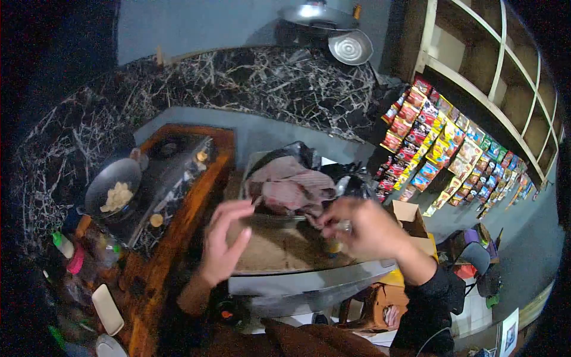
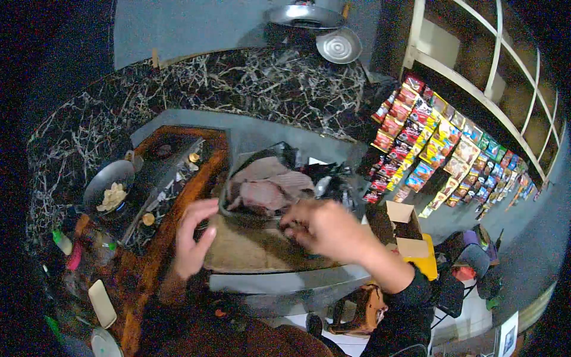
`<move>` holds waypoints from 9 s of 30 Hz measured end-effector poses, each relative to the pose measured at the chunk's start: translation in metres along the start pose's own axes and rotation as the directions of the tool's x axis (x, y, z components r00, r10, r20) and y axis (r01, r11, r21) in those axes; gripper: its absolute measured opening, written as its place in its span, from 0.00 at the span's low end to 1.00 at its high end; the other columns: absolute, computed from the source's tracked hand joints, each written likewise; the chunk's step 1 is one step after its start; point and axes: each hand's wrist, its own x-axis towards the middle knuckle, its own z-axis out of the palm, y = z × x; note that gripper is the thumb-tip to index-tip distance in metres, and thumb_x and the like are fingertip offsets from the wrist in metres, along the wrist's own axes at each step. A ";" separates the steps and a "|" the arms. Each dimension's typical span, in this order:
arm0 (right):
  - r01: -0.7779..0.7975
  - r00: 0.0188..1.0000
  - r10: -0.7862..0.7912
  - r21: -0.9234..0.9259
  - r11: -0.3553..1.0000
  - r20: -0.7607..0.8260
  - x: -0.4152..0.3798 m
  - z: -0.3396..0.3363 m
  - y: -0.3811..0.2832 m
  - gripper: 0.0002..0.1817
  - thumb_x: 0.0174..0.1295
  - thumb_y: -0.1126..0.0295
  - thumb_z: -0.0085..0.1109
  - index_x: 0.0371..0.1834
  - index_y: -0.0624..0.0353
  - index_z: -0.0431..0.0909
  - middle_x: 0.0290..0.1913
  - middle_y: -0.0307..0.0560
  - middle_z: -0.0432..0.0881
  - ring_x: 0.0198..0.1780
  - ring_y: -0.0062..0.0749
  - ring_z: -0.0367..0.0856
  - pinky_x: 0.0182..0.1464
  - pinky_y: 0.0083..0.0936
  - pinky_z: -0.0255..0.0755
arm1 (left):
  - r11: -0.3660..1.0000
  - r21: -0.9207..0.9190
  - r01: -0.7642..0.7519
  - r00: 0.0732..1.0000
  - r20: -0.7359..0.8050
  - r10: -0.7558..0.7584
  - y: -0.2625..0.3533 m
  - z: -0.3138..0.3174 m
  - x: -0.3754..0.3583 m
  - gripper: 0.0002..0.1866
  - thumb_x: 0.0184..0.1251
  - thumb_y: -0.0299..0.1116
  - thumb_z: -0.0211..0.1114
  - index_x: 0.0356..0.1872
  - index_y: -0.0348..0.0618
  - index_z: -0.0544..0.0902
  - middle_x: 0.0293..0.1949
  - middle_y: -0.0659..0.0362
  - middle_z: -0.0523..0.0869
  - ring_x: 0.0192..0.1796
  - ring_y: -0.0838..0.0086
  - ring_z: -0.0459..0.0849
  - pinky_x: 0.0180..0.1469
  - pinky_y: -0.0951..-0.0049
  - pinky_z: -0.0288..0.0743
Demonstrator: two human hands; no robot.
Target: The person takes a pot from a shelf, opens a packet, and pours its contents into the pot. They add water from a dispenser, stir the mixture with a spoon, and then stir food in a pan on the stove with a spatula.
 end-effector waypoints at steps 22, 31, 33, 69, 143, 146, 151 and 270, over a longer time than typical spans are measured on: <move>-0.482 0.796 0.324 -0.211 0.850 -0.512 0.175 -0.167 0.411 0.19 0.46 0.71 0.51 0.45 0.53 0.66 0.50 0.55 0.66 0.44 0.47 0.72 0.46 0.36 0.66 | 0.844 0.396 0.361 0.810 -0.582 -0.073 -0.056 0.186 0.420 0.30 0.47 0.39 0.59 0.53 0.41 0.61 0.50 0.41 0.64 0.52 0.54 0.66 0.55 0.65 0.58; -0.345 0.813 0.103 -0.331 0.878 -0.573 0.246 -0.180 0.470 0.19 0.53 0.74 0.36 0.50 0.49 0.63 0.56 0.44 0.61 0.47 0.45 0.70 0.47 0.36 0.65 | 0.630 0.666 0.399 0.884 -0.463 -0.071 -0.070 0.164 0.451 0.37 0.49 0.39 0.57 0.60 0.48 0.47 0.60 0.42 0.46 0.59 0.50 0.56 0.57 0.61 0.56; -0.329 0.803 0.106 -0.287 0.900 -0.587 0.260 -0.180 0.480 0.18 0.54 0.72 0.37 0.50 0.48 0.63 0.55 0.44 0.63 0.47 0.46 0.70 0.47 0.36 0.65 | 0.634 0.634 0.442 0.880 -0.444 -0.169 -0.076 0.164 0.459 0.42 0.50 0.40 0.56 0.62 0.51 0.39 0.61 0.42 0.42 0.60 0.51 0.54 0.58 0.62 0.54; -0.350 0.643 -0.121 -0.432 0.831 -0.756 0.197 -0.340 0.332 0.26 0.35 0.63 0.66 0.42 0.53 0.71 0.42 0.59 0.70 0.43 0.50 0.70 0.45 0.35 0.65 | 0.777 0.426 0.463 0.796 -0.585 -0.154 -0.087 0.179 0.470 0.41 0.47 0.36 0.58 0.61 0.59 0.43 0.61 0.46 0.46 0.56 0.46 0.61 0.56 0.59 0.59; -0.195 0.975 0.070 0.665 0.721 0.210 0.235 0.448 -0.133 0.08 0.47 0.77 0.55 0.31 0.64 0.72 0.24 0.45 0.76 0.22 0.25 0.75 0.22 0.20 0.68 | 0.368 -0.523 0.769 -0.037 -0.610 -0.791 0.016 -0.059 -0.349 0.17 0.55 0.37 0.57 0.38 0.34 0.68 0.24 0.59 0.73 0.25 0.75 0.70 0.29 0.73 0.66; -0.170 0.984 0.069 0.756 0.632 0.164 0.226 0.388 -0.137 0.12 0.45 0.79 0.56 0.35 0.66 0.70 0.27 0.48 0.77 0.25 0.26 0.76 0.25 0.19 0.69 | 0.350 -0.343 0.872 0.058 -0.638 -0.768 -0.038 -0.062 -0.363 0.19 0.54 0.41 0.57 0.38 0.34 0.68 0.24 0.55 0.74 0.24 0.71 0.72 0.28 0.70 0.66; -0.032 0.989 -0.085 0.738 0.674 0.121 0.221 0.363 -0.143 0.12 0.43 0.80 0.57 0.34 0.64 0.73 0.29 0.49 0.79 0.25 0.27 0.77 0.28 0.19 0.70 | 0.029 -0.333 0.942 -0.131 -0.450 -0.883 -0.047 -0.097 -0.321 0.20 0.53 0.42 0.57 0.40 0.35 0.68 0.31 0.47 0.76 0.34 0.60 0.77 0.35 0.66 0.68; 0.206 0.834 -0.483 0.660 0.722 0.268 0.124 0.308 -0.167 0.07 0.44 0.71 0.56 0.20 0.64 0.69 0.17 0.47 0.73 0.22 0.31 0.75 0.25 0.25 0.66 | 0.419 -0.823 0.382 0.250 -0.344 -0.905 -0.034 -0.092 -0.255 0.06 0.57 0.30 0.54 0.34 0.40 0.74 0.32 0.62 0.77 0.35 0.79 0.76 0.39 0.77 0.72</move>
